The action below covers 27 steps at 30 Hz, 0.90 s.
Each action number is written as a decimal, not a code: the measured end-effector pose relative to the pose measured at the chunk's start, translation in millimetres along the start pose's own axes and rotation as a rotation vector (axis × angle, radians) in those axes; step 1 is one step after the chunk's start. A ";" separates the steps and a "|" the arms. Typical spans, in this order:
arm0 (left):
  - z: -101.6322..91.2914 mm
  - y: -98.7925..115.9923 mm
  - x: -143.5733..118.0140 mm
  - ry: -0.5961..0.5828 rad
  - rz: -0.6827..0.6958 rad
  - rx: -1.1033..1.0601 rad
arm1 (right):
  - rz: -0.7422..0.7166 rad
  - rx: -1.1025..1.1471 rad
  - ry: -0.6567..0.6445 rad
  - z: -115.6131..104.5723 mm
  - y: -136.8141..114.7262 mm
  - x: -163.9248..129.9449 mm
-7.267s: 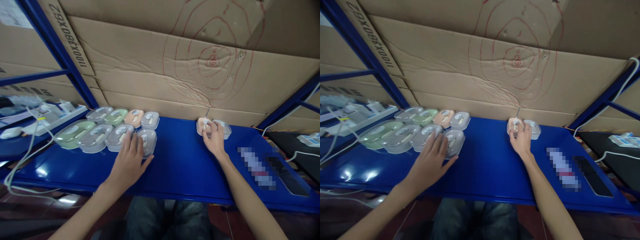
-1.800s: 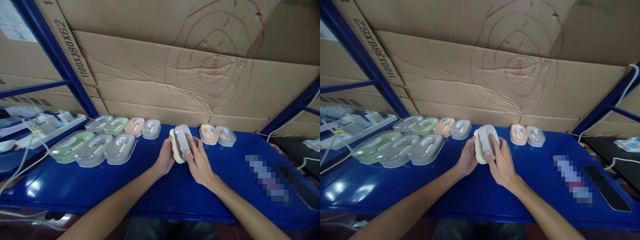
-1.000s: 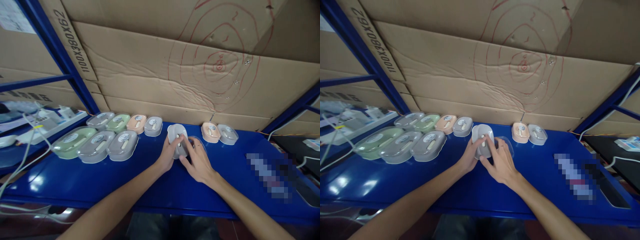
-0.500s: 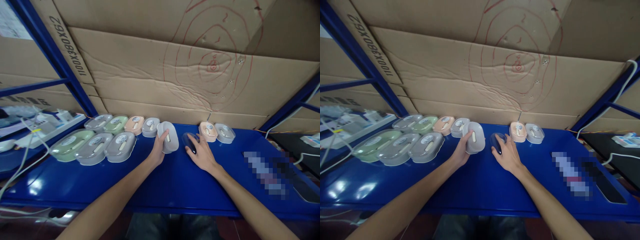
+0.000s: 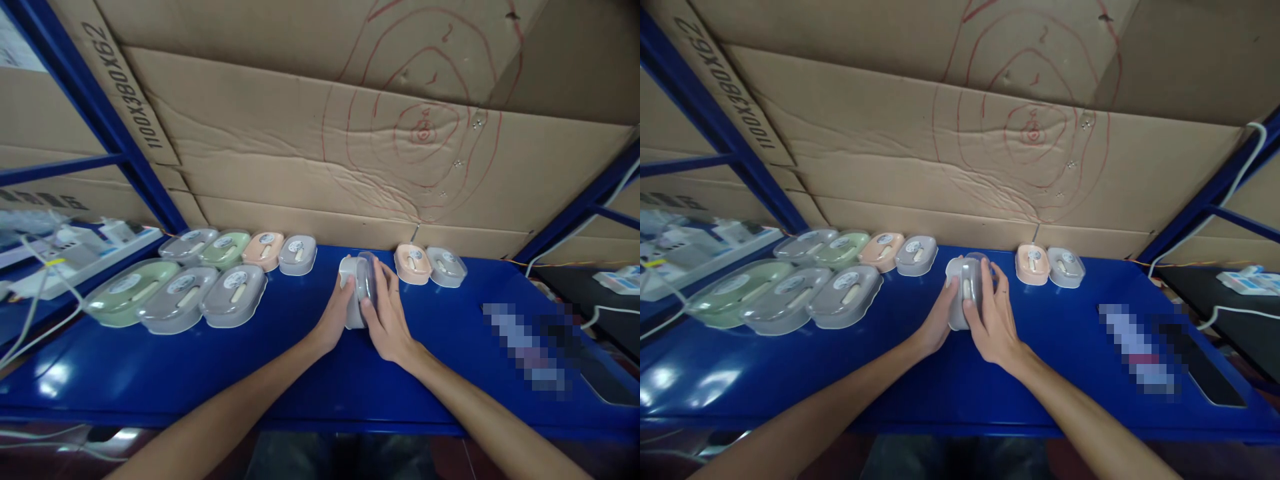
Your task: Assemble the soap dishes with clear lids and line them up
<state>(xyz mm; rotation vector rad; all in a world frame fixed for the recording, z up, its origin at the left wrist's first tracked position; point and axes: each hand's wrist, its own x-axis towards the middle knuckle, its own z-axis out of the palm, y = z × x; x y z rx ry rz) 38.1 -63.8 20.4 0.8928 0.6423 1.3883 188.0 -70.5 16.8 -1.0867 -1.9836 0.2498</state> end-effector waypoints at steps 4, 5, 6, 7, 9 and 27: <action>-3.3 -4.2 1.0 -0.001 0.000 0.024 | -0.014 0.002 0.013 0.6 0.0 0.0; -3.5 -4.6 1.0 0.001 0.003 0.023 | -0.012 0.006 0.014 0.8 -0.2 -0.2; -3.4 -4.6 0.9 0.001 0.007 0.019 | -0.011 0.011 0.012 1.1 -0.5 -0.6; -3.2 -4.3 0.8 0.002 0.012 0.013 | -0.011 0.017 0.008 1.5 -0.9 -1.1; -2.8 -3.3 0.5 0.000 0.023 -0.001 | -0.014 0.025 0.001 2.3 -2.0 -2.6; 0.8 -0.2 -3.7 -0.010 0.007 -0.055 | -0.022 0.025 -0.009 6.6 -3.0 -6.6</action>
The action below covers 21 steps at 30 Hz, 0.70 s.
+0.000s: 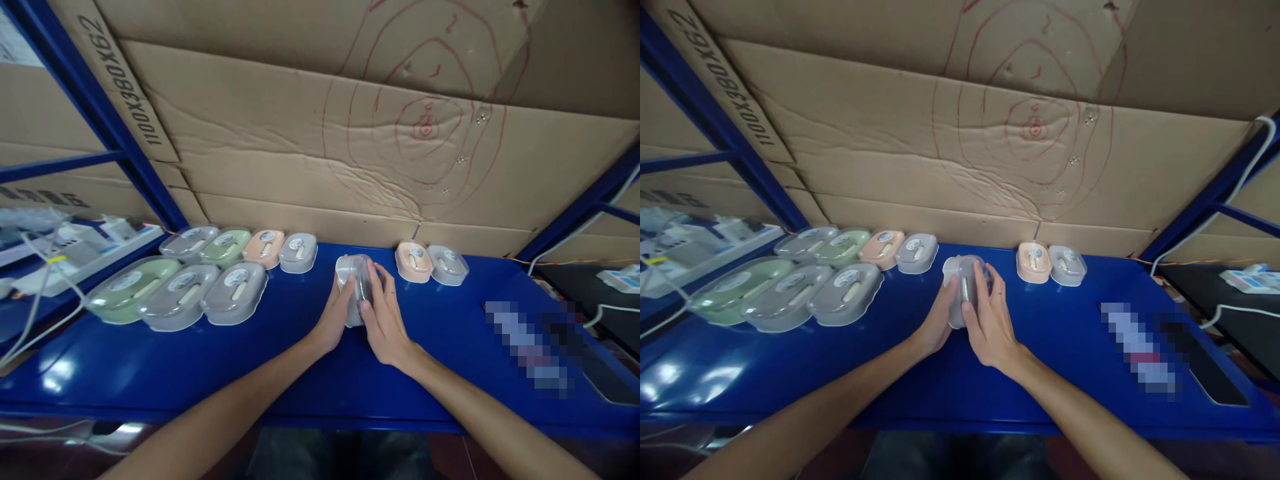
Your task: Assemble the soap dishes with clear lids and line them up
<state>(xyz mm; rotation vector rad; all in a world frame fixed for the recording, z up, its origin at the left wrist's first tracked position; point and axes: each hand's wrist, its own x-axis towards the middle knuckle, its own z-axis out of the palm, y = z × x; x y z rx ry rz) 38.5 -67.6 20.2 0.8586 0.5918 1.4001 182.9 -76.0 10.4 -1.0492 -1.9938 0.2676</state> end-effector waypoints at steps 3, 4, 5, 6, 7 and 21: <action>0.3 2.1 -2.7 -0.004 -0.032 0.047 | -0.011 0.013 -0.022 -0.1 1.3 0.4; 0.5 3.2 -3.0 -0.004 -0.037 0.061 | -0.019 0.018 -0.031 -0.4 1.7 0.6; 0.6 4.4 -3.0 0.000 -0.036 0.074 | -0.029 0.021 -0.039 -0.9 2.0 0.7; 0.7 6.0 -2.4 0.007 -0.034 0.085 | -0.040 0.023 -0.046 -1.5 2.2 0.7; 0.5 7.7 -1.5 0.016 -0.036 0.091 | -0.051 0.023 -0.051 -2.4 2.4 0.8; -26.0 36.8 20.3 0.121 -0.262 0.036 | 0.506 0.829 -0.049 -13.0 18.1 27.5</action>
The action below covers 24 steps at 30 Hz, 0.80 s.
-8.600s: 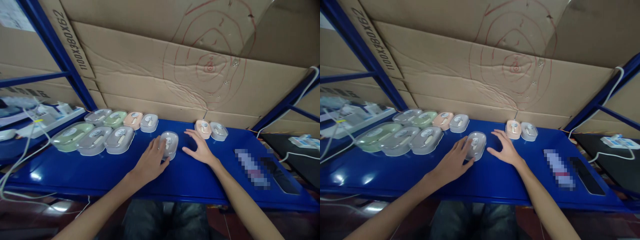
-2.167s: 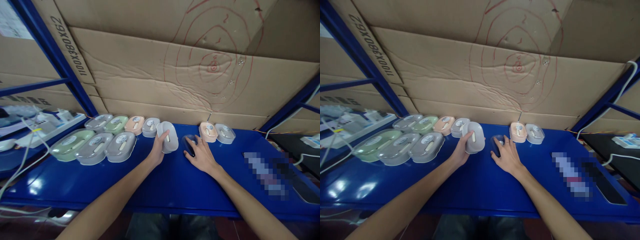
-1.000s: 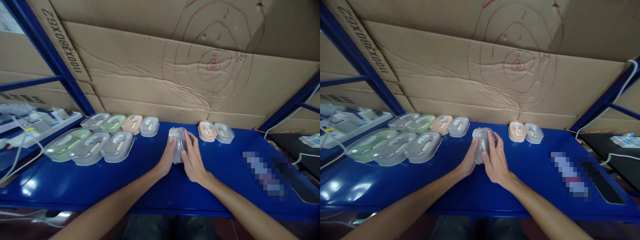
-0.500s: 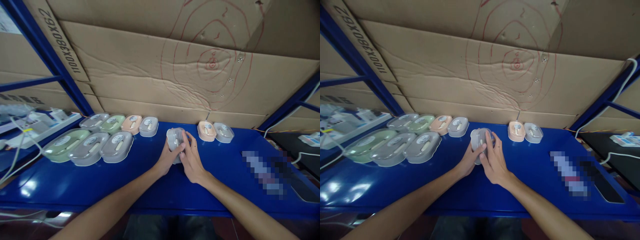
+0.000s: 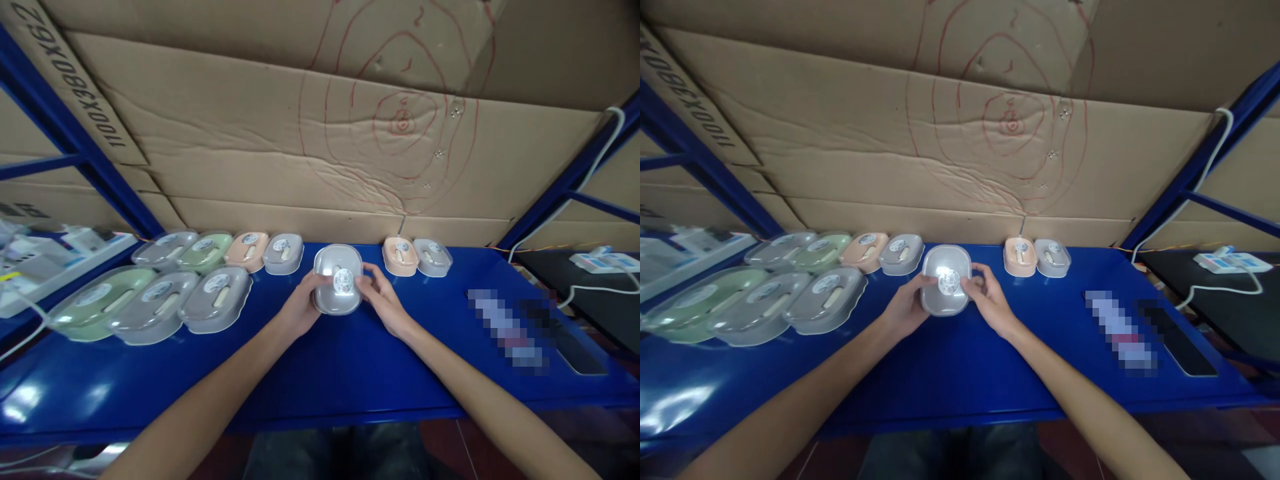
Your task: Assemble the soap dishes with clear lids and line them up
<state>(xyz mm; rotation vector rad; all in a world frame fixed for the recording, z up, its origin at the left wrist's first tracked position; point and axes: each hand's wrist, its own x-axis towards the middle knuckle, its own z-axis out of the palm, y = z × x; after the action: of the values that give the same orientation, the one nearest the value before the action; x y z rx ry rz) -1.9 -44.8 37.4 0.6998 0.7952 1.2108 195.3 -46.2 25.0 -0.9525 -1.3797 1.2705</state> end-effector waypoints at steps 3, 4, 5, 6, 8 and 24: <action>-3.3 0.2 0.8 -0.064 0.004 0.049 | 0.140 0.185 -0.071 -0.8 -2.2 1.2; -3.3 0.0 1.1 -0.086 0.016 0.067 | 0.154 0.207 -0.062 -1.6 -2.9 1.6; -3.1 -0.2 1.6 -0.103 0.028 0.082 | 0.158 0.214 -0.041 -2.8 -3.6 2.3; -2.8 -0.6 2.6 -0.117 0.040 0.093 | 0.154 0.210 -0.011 -4.3 -4.3 3.2; -3.2 -1.4 5.9 -0.137 0.051 0.111 | 0.142 0.181 0.052 -8.2 -5.9 5.3; -16.3 -2.1 22.8 -0.122 0.063 0.206 | -0.113 -0.473 0.060 -28.9 -20.7 7.4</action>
<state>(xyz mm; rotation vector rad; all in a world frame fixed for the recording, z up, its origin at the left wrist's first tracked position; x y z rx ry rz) -10.8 -22.2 23.2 0.9647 0.8082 1.1408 223.6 -36.0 45.4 -1.1981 -1.6987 0.8366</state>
